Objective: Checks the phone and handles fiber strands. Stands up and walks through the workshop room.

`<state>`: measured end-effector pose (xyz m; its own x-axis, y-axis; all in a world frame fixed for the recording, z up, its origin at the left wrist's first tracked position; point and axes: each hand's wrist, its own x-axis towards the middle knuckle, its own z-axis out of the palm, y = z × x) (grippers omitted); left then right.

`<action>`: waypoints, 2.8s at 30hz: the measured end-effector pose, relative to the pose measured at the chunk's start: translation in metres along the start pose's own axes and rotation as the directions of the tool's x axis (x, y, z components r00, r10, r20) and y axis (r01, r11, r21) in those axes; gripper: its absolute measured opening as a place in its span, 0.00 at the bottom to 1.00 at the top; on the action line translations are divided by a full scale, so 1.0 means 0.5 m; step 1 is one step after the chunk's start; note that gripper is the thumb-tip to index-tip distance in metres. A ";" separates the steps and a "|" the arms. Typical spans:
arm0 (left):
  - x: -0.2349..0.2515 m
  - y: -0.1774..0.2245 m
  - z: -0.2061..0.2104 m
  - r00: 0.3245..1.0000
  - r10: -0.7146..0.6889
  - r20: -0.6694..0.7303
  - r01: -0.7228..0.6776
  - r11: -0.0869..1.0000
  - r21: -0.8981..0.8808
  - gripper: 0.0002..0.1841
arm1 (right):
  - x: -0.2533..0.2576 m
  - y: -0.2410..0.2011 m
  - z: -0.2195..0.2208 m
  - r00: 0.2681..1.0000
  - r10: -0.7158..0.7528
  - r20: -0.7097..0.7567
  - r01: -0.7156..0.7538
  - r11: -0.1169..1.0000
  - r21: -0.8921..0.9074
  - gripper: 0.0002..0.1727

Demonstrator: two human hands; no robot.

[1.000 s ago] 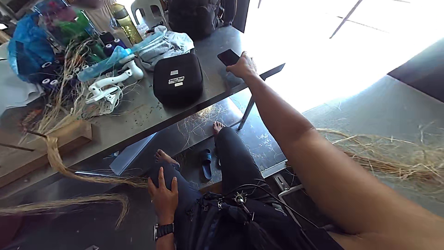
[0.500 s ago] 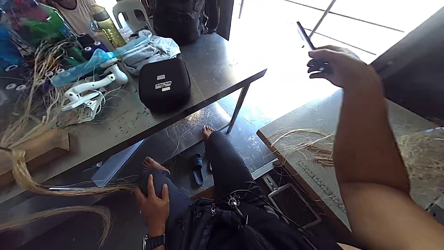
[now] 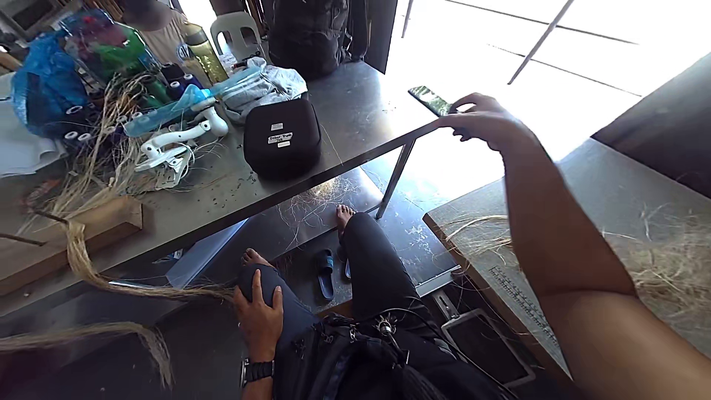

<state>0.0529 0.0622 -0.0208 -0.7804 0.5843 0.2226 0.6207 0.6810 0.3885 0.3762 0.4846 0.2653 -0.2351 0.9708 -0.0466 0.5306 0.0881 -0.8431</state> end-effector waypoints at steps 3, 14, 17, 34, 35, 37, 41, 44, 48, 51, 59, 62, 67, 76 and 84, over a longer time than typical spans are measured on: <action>-0.002 -0.001 -0.004 1.000 -0.023 0.012 0.023 1.000 0.005 0.38 | 0.077 -0.068 0.145 0.990 -0.109 0.086 0.118 0.986 -0.114 0.48; -0.015 -0.024 -0.005 0.998 -0.059 -0.014 0.059 0.998 -0.011 0.37 | 0.113 -0.343 0.545 0.946 -0.256 0.199 0.321 0.828 -0.461 0.51; -0.015 -0.023 -0.006 0.998 -0.069 0.008 0.069 0.998 -0.001 0.38 | 0.104 -0.361 0.573 0.956 -0.237 0.175 0.293 0.819 -0.494 0.53; -0.004 -0.010 -0.019 0.998 0.043 0.050 -0.038 0.995 -0.093 0.39 | -0.046 -0.054 0.058 0.777 -0.375 0.506 0.600 0.685 -0.414 0.29; -0.004 -0.008 -0.020 0.998 0.051 0.045 -0.047 0.995 -0.091 0.39 | -0.087 -0.014 0.010 0.819 -0.331 0.469 0.539 0.727 -0.427 0.27; 0.000 0.000 -0.021 0.997 0.065 0.048 -0.062 0.995 -0.073 0.39 | -0.176 0.071 -0.057 0.908 -0.239 0.344 0.383 0.809 -0.447 0.25; 0.016 0.039 -0.031 0.990 0.036 0.138 -0.040 0.999 0.027 0.41 | -0.330 0.206 -0.089 0.976 -0.141 0.165 0.206 0.839 -0.503 0.23; 0.051 0.095 -0.054 0.967 0.098 0.234 -0.116 0.991 0.063 0.36 | -0.384 0.275 -0.068 0.985 -0.064 0.160 0.146 0.804 -0.577 0.29; 0.084 0.206 -0.070 0.822 0.445 0.355 -0.412 0.896 -0.168 0.27 | -0.389 0.331 0.002 0.986 0.033 0.164 0.085 0.746 -0.660 0.42; 0.074 0.304 -0.067 0.626 0.568 0.534 -0.407 0.822 -0.398 0.23 | -0.379 0.345 0.053 0.990 -0.016 0.138 0.106 0.723 -0.682 0.44; 0.016 0.512 -0.023 0.419 0.678 0.605 -0.269 0.728 -0.630 0.21 | -0.352 0.364 0.099 0.989 -0.125 0.075 0.143 0.741 -0.656 0.41; -0.002 0.550 0.013 0.380 0.609 0.697 -0.048 0.765 -0.642 0.22 | -0.350 0.380 0.102 0.986 -0.149 0.074 0.162 0.771 -0.616 0.40; -0.018 0.594 0.039 0.392 0.620 0.679 0.073 0.715 -0.695 0.19 | -0.341 0.391 0.097 0.977 -0.198 0.077 0.204 0.777 -0.595 0.39; -0.023 0.589 0.024 0.518 0.655 0.551 0.075 0.607 -0.791 0.13 | -0.343 0.396 0.098 0.975 -0.218 0.044 0.203 0.789 -0.579 0.39; -0.014 0.572 0.045 0.567 0.706 0.425 0.034 0.495 -0.868 0.11 | -0.352 0.382 0.095 0.844 -0.501 -0.193 0.398 0.825 -0.401 0.18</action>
<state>0.2377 0.2629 0.0687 0.0275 0.9994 0.0206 0.2151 -0.0260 0.9763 0.4801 0.3202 0.0873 -0.3070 0.8180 0.4865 0.6710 0.5485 -0.4988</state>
